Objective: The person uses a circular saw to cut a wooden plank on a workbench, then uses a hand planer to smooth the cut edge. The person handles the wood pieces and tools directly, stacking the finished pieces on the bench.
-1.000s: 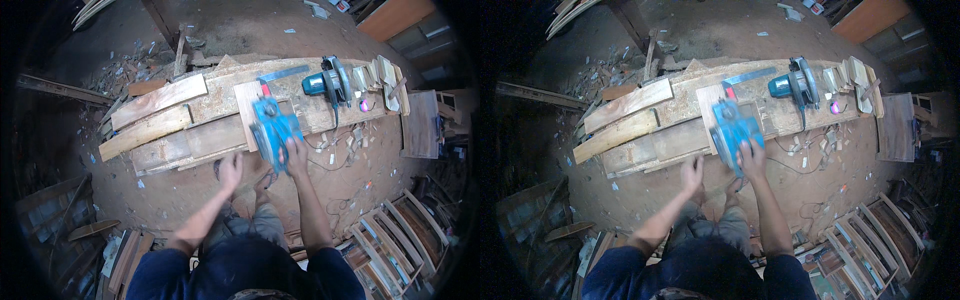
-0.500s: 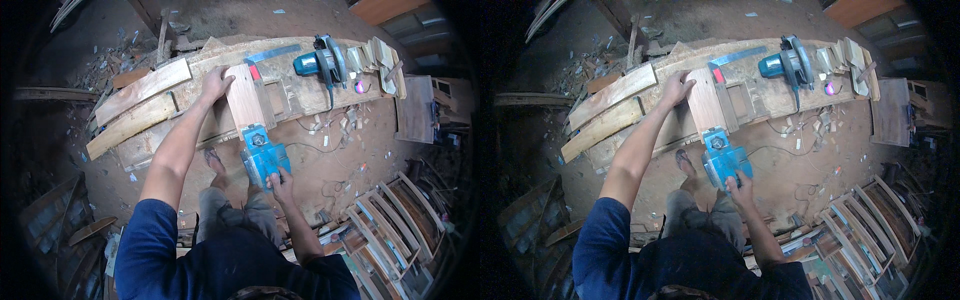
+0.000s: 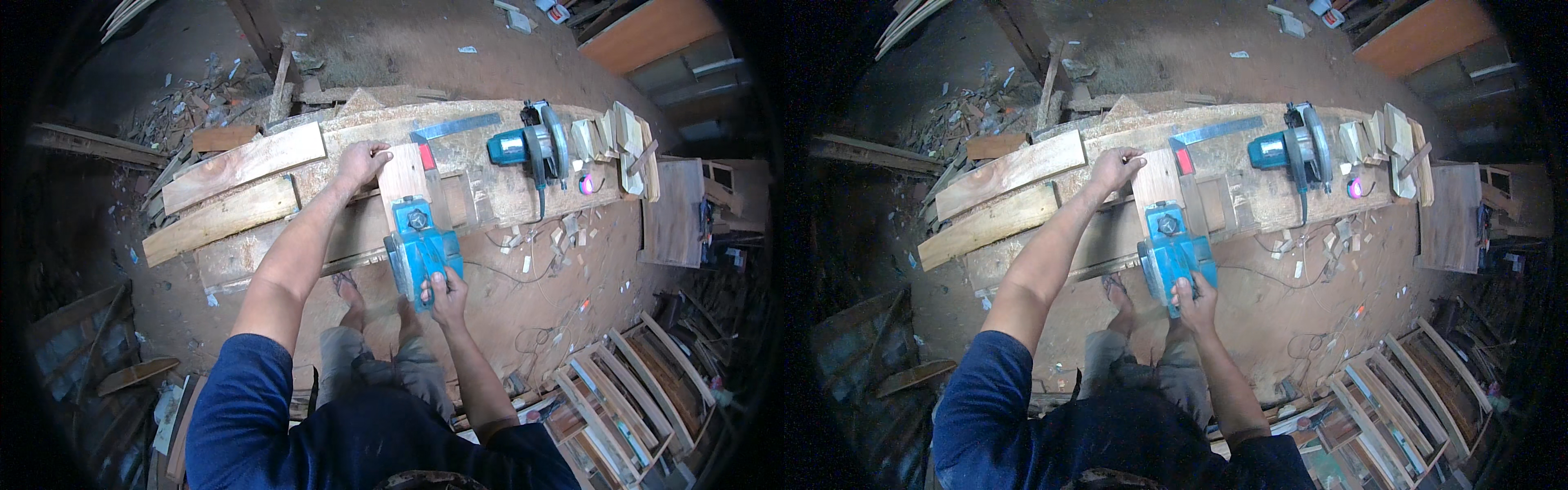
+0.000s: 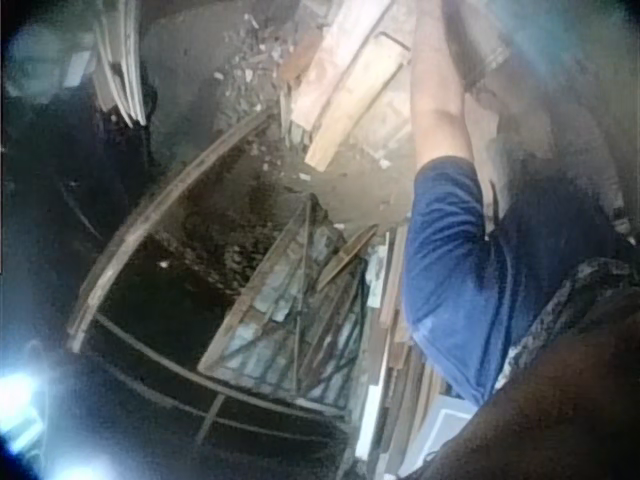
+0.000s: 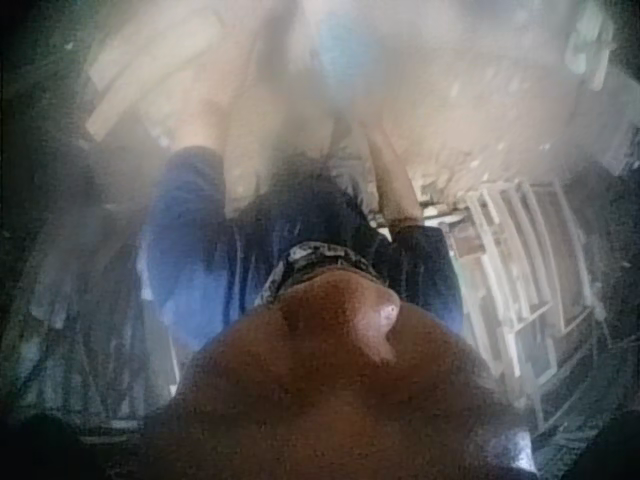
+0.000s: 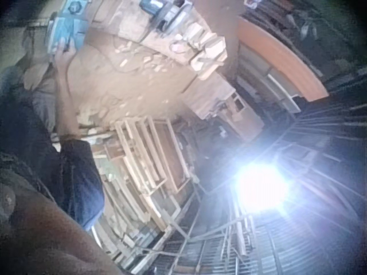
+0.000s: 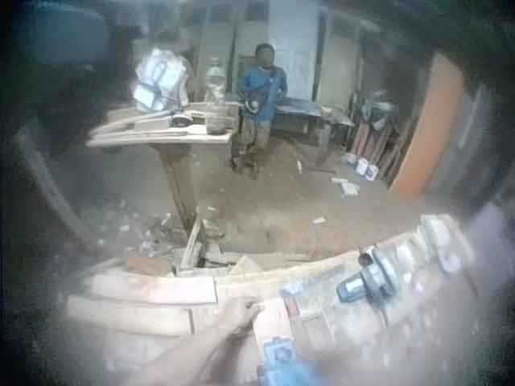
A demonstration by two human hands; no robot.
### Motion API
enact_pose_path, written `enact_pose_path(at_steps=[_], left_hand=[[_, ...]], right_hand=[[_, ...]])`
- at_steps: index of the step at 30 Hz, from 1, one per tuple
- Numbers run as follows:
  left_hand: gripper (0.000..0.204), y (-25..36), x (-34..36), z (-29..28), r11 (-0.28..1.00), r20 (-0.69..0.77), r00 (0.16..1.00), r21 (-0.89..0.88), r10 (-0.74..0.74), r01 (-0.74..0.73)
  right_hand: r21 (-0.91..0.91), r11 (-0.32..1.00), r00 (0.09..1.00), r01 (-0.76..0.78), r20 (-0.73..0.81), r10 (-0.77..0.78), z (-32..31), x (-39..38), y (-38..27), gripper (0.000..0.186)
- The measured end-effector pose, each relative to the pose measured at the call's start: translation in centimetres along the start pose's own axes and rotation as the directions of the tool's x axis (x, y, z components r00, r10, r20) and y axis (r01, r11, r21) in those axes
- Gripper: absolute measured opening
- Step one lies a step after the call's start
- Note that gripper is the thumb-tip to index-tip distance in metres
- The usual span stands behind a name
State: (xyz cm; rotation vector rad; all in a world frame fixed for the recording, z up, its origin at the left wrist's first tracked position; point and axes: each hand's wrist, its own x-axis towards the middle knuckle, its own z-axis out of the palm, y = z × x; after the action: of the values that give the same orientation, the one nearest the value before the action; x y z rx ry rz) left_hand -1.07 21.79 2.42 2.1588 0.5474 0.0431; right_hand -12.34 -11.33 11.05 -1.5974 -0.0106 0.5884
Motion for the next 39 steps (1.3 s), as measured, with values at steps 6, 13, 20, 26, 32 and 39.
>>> enact_pose_path(at_steps=[6, 13, 20, 26, 32, 39], left_hand=[[0.035, -0.4, 1.1, -0.1, 0.999, 0.042, 0.999, -0.002, -0.034, 0.034], [0.033, -0.6, 1.5, -0.6, 0.988, 0.133, 0.979, 0.011, -0.152, 0.151], [0.041, 0.5, -11.2, 3.9, 0.843, -0.319, 0.839, -0.468, -0.442, 0.266], [0.053, 2.0, -21.9, 8.7, 0.981, -0.014, 0.993, -0.160, -0.113, 0.110], [0.059, 0.5, -20.4, 9.3, 0.853, 0.214, 0.955, -0.438, -0.208, 0.283], [0.070, 0.7, -20.6, 8.4, 0.966, 0.185, 0.966, -0.152, -0.179, 0.208]], right_hand=[[-0.041, 0.999, 1.000, -0.026, -0.012, 0.025, 1.8, 3.5, -2.6, 0.031], [-0.077, 0.997, 1.000, -0.002, -0.027, 0.000, 4.6, 8.1, -4.7, 0.036], [-0.125, 0.992, 0.998, 0.032, -0.045, -0.038, 4.8, 9.7, -4.9, 0.043], [-0.193, 0.978, 0.995, 0.077, -0.042, -0.087, 5.2, 10.3, -4.6, 0.046], [-0.161, 0.985, 0.996, 0.062, -0.051, -0.071, 5.5, 10.6, -5.1, 0.042], [-0.174, 0.982, 0.995, 0.071, -0.056, -0.082, 7.1, 12.4, -6.5, 0.044]])
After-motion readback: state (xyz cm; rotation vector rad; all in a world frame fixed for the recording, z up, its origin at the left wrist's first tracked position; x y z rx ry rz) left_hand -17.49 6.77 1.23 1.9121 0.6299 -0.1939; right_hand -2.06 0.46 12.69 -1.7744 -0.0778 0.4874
